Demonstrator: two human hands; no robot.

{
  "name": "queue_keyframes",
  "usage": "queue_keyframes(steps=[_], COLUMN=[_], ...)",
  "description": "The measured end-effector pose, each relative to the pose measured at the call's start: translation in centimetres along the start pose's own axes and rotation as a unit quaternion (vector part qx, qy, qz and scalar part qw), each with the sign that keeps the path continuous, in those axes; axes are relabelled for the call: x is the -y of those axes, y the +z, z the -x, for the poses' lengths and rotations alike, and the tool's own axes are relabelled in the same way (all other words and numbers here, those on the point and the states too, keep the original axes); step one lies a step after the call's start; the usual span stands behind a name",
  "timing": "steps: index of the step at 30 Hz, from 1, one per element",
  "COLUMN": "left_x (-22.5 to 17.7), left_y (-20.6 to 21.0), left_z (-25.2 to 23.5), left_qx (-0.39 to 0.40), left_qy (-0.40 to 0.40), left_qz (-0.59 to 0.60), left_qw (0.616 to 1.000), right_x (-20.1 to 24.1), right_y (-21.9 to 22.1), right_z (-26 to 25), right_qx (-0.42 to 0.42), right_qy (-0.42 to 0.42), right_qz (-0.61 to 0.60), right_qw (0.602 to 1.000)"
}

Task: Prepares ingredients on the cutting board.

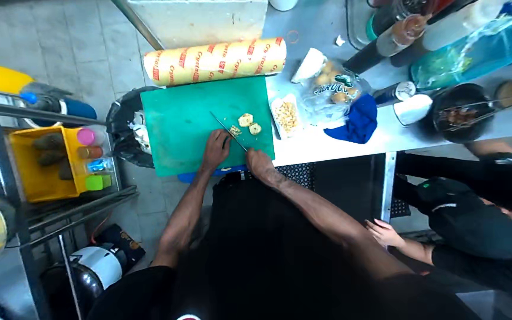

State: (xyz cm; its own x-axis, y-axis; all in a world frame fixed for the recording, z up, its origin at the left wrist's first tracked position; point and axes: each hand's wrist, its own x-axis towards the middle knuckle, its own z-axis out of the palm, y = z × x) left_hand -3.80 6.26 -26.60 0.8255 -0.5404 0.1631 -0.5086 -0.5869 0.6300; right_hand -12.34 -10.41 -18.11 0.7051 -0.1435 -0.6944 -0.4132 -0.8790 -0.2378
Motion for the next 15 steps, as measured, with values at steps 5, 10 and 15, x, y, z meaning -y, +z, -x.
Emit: queue_keyframes(steps=[5, 10, 15], left_x=[-0.1, -0.1, 0.2], left_y=[-0.6, -2.0, -1.3], left_z=[0.1, 0.2, -0.2], left_qx=[0.011, -0.002, -0.002], left_qy=[-0.011, -0.034, -0.024], left_qz=[0.007, 0.018, 0.005], left_qw=[1.0, 0.999, 1.0], right_x=[1.1, 1.4, 0.6], right_y=[-0.4, -4.7, -1.7], right_z=[-1.7, 1.9, 1.5], right_qx=[-0.022, 0.033, 0.028], right_qy=[-0.013, -0.001, 0.001], right_qz=[0.007, 0.02, -0.004], right_qw=[1.0, 0.999, 1.0])
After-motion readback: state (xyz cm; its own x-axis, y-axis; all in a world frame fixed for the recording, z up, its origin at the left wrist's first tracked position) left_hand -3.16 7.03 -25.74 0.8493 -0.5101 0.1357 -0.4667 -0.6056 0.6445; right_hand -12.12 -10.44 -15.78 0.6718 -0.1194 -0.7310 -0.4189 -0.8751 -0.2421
